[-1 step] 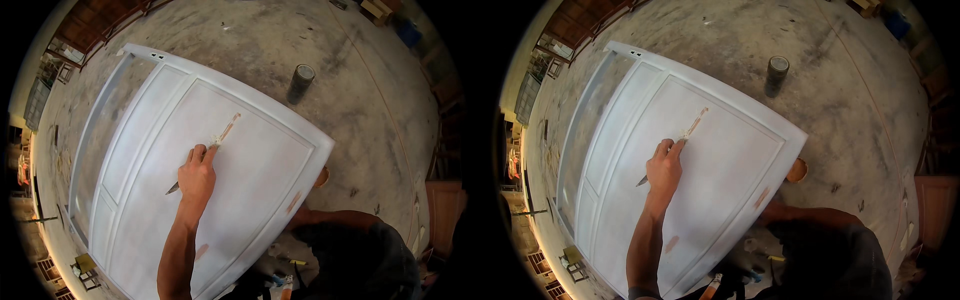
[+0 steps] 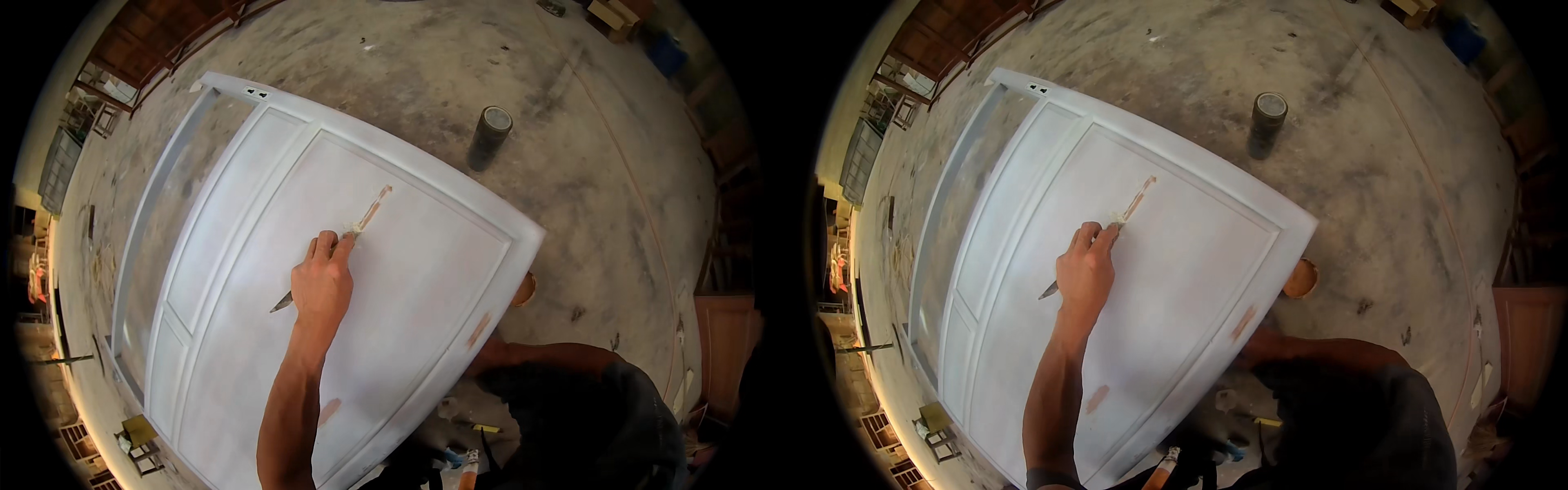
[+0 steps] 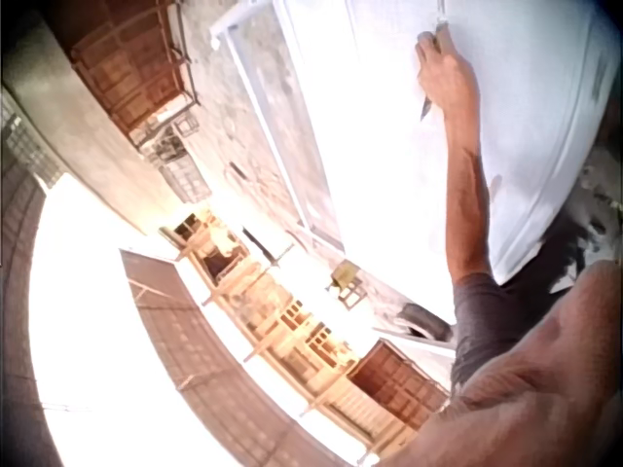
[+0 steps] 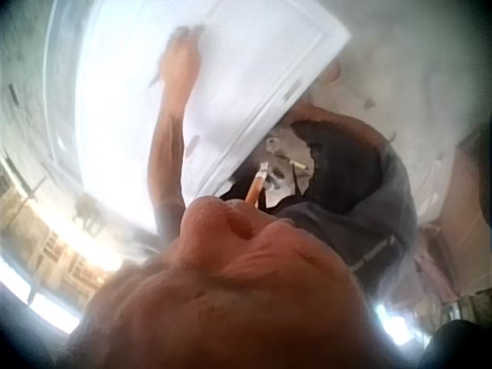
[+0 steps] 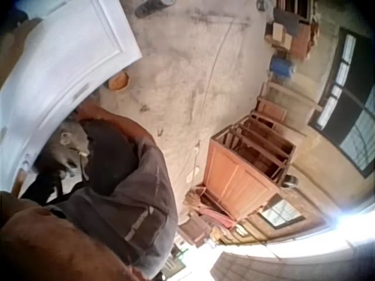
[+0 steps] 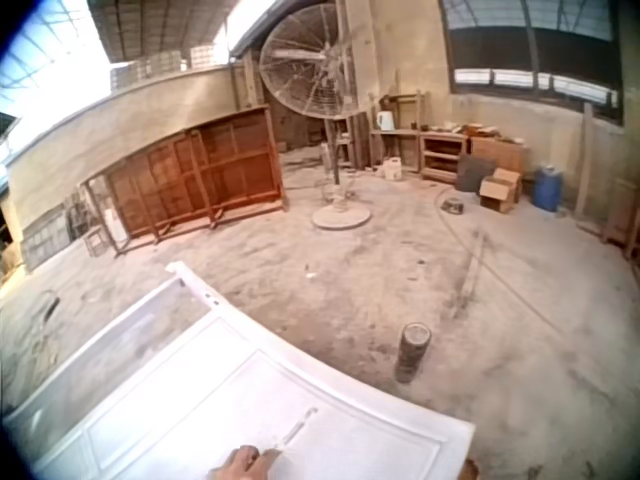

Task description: The person applies a white adhesive to a damaged area on a white door panel, then uses a utility knife to scrape and spread the material. They wipe the area with a cloth and repeat the application and scraping process on multiple spots.

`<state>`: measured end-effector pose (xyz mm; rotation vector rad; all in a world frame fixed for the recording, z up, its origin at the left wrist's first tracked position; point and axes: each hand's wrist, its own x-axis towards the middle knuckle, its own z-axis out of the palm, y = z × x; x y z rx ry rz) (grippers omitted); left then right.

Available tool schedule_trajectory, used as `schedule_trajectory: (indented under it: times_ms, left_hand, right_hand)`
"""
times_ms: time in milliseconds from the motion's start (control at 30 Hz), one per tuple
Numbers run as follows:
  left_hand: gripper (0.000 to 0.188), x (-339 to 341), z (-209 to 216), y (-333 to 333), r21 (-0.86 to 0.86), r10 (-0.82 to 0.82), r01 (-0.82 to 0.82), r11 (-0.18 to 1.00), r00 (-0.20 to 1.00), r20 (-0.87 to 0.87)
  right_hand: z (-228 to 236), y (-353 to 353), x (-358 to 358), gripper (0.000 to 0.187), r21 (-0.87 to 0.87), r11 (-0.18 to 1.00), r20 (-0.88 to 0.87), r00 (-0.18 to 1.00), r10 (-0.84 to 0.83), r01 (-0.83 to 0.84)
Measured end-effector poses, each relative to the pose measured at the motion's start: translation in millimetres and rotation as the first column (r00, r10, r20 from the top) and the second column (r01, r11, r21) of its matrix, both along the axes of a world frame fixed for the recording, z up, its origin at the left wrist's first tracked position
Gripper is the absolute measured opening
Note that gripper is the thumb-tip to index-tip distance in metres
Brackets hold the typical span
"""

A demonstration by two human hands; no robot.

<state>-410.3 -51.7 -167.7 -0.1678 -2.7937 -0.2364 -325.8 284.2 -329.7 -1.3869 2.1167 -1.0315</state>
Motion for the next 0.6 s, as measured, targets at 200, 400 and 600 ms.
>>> schedule_trajectory:
  times_ms: [200,400,600]
  left_hand:
    - [0.033,11,0,4,-0.005,-0.016,0.016,1.0,1.0,-0.004]
    - [0.032,4,2,5,-0.004,-0.025,0.025,1.0,1.0,-0.012]
    - [0.023,-6,4,7,0.003,-0.004,0.004,1.0,1.0,-0.028]
  right_hand:
    - [-10,6,2,0.053,0.039,0.999,0.108,0.994,0.002,-0.006]
    - [-4,3,0,0.049,0.008,0.999,0.0,0.999,0.035,-0.035]
    - [13,-3,-4,0.053,0.114,0.992,0.137,0.99,0.044,-0.06]
